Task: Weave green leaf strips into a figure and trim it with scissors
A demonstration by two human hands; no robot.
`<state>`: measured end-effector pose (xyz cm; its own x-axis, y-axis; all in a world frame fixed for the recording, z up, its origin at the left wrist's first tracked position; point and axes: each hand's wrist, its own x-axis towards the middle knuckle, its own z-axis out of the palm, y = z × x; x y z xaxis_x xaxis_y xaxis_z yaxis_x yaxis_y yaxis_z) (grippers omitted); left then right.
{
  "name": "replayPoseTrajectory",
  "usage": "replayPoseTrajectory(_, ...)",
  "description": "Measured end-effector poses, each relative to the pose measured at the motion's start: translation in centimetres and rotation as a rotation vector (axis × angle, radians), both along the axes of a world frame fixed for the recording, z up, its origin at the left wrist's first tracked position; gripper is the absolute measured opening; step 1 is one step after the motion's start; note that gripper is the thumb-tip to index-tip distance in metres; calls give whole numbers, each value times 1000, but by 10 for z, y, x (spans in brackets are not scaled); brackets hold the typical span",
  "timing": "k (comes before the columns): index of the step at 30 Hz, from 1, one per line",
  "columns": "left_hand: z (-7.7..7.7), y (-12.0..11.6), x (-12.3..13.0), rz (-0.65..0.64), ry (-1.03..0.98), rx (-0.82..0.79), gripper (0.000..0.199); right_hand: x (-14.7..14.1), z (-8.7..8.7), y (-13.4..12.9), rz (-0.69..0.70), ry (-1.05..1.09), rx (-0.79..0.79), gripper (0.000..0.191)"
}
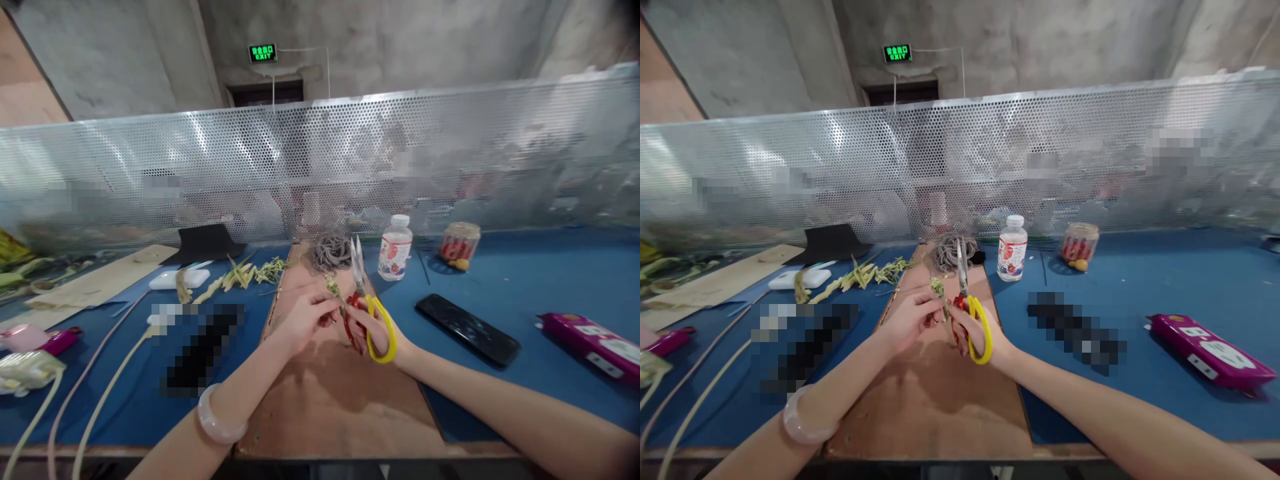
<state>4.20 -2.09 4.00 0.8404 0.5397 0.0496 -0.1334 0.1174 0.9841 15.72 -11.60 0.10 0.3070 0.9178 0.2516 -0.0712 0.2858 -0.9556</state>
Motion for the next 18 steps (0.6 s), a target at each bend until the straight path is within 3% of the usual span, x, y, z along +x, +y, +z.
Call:
replayPoseTrajectory(3,0,0,1,89,42,101,20,4,4,-3,-129,-73,-7,35)
replayPoseTrajectory(9,-2,-5,2,63,157,228,19,10,14,-12,-291,-288,10,20)
replayPoseTrajectory(18,-11,-1,3,92,173,154,19,9,13,-9,-397,-567,15,11)
